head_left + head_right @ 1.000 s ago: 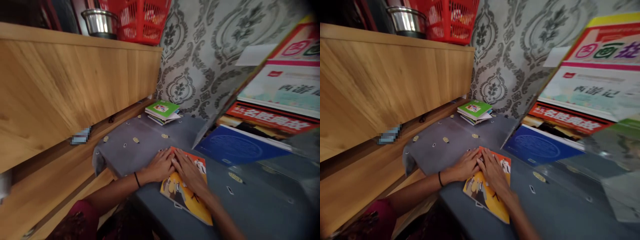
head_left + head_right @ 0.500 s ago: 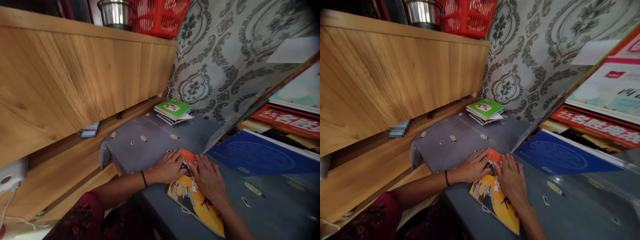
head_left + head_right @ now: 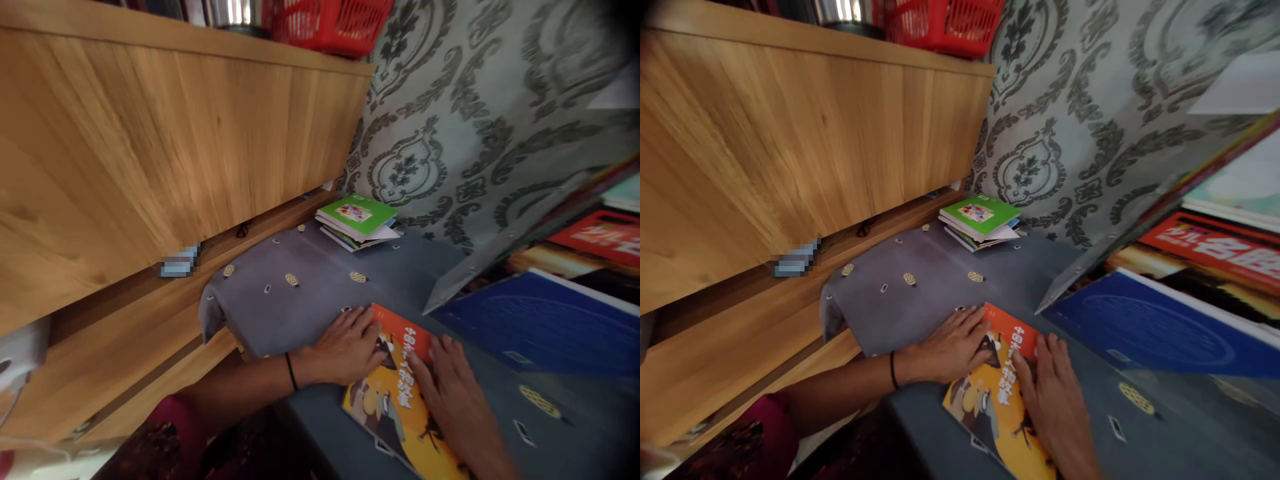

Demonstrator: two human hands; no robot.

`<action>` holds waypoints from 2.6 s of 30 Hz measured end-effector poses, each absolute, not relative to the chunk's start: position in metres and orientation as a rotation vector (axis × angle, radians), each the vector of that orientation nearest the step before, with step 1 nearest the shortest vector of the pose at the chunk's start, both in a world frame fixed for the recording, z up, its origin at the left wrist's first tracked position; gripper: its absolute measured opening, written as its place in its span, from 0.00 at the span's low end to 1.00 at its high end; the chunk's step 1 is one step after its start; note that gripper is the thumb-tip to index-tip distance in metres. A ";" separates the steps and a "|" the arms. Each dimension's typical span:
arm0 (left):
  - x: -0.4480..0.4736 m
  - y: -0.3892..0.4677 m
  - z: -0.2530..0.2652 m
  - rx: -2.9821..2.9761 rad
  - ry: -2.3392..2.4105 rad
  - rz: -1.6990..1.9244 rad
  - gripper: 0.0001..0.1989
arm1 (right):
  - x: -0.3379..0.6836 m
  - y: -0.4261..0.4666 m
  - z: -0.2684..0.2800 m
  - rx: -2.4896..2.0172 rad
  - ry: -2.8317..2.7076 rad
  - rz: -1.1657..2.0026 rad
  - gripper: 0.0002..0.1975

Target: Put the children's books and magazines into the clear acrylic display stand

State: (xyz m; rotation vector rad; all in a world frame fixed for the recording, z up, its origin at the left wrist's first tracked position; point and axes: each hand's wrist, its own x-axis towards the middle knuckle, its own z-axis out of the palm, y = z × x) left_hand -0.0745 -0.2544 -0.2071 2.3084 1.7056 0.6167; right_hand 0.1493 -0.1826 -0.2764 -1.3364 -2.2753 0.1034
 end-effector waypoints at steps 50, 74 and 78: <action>-0.075 -0.231 -0.250 2.755 1.556 0.713 0.22 | 0.157 -0.289 -0.255 -1.395 -2.386 0.288 0.38; -0.028 -0.184 -0.207 2.589 1.286 0.489 0.24 | 0.148 -0.293 -0.236 -1.541 -2.336 0.407 0.36; -0.052 -0.187 -0.229 2.501 1.516 0.619 0.25 | 0.156 -0.288 -0.239 -1.465 -2.320 0.463 0.36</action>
